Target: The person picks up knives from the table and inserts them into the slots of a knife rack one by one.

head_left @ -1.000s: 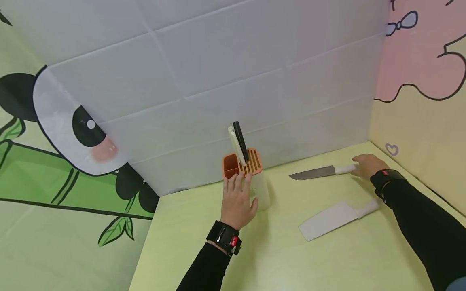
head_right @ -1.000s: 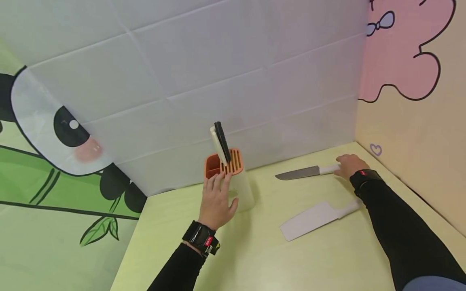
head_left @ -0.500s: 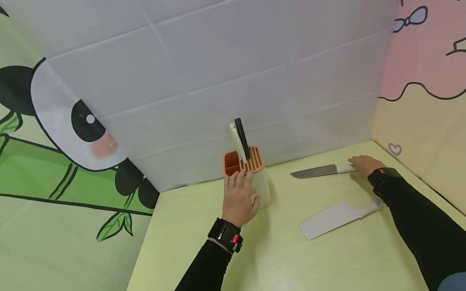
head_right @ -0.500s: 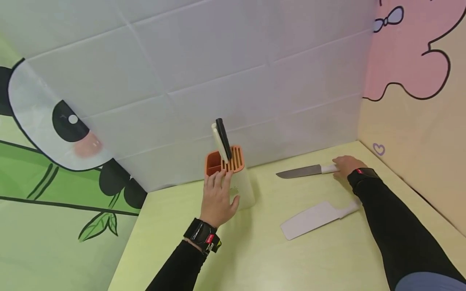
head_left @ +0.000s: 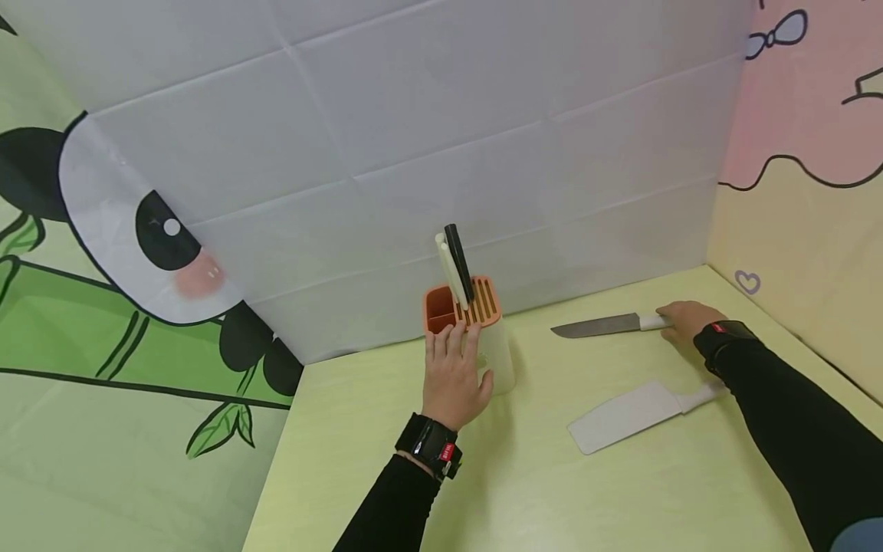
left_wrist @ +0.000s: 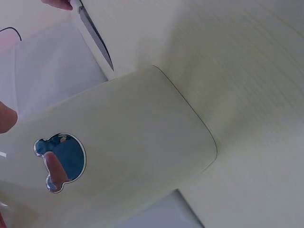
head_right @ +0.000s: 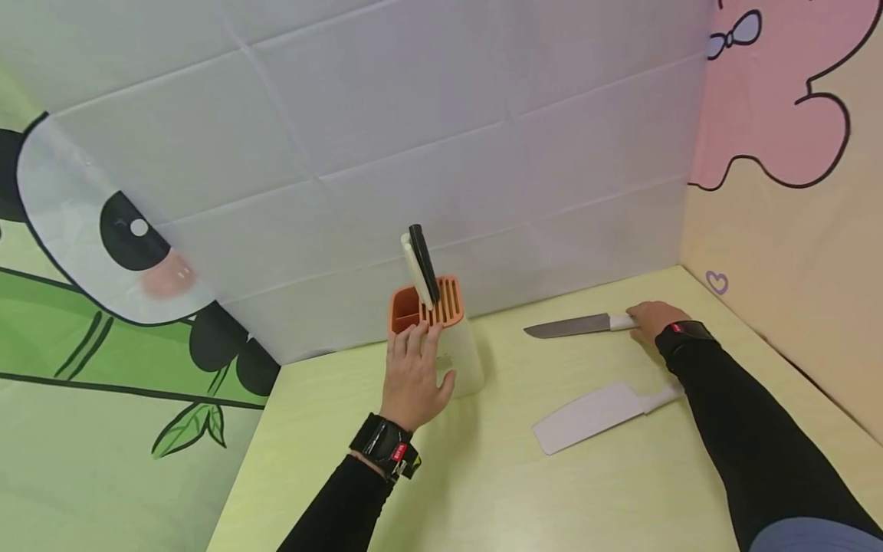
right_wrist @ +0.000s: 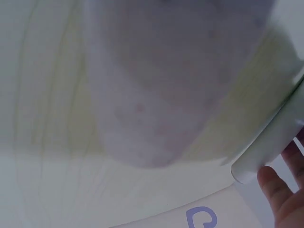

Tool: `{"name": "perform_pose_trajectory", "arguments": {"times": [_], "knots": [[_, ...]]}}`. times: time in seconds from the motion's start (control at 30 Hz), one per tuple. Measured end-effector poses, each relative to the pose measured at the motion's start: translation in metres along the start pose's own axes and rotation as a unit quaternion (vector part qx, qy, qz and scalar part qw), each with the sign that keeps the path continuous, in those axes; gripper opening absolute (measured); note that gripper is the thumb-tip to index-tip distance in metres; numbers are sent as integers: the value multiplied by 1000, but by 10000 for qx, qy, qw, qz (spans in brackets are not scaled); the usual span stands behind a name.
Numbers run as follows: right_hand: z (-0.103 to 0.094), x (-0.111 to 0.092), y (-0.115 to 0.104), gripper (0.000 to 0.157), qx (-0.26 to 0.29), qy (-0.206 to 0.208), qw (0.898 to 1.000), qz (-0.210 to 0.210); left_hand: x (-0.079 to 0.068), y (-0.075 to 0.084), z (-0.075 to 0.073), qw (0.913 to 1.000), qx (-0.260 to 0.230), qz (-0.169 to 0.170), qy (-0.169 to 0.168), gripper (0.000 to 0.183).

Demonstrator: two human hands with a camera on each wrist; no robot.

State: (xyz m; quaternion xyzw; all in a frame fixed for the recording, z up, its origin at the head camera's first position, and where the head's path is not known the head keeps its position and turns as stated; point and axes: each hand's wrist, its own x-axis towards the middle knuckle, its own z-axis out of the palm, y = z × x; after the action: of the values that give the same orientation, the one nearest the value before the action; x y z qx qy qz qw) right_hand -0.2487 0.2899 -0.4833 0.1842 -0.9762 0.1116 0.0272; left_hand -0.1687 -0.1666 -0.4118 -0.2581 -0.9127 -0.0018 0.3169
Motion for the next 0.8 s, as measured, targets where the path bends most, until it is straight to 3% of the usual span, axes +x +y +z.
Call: {"name": "perform_pose_trajectory", "arguments": {"times": [0.47,0.8], "knots": [[9,-1,2,34,-570,138,9976,-370,-1,0,0,10000,-26,-51,-43,78],[8,-8,12,27,-357,245,9977,-524,0,2,-2,9999,-37,-80,-102,77]]}}
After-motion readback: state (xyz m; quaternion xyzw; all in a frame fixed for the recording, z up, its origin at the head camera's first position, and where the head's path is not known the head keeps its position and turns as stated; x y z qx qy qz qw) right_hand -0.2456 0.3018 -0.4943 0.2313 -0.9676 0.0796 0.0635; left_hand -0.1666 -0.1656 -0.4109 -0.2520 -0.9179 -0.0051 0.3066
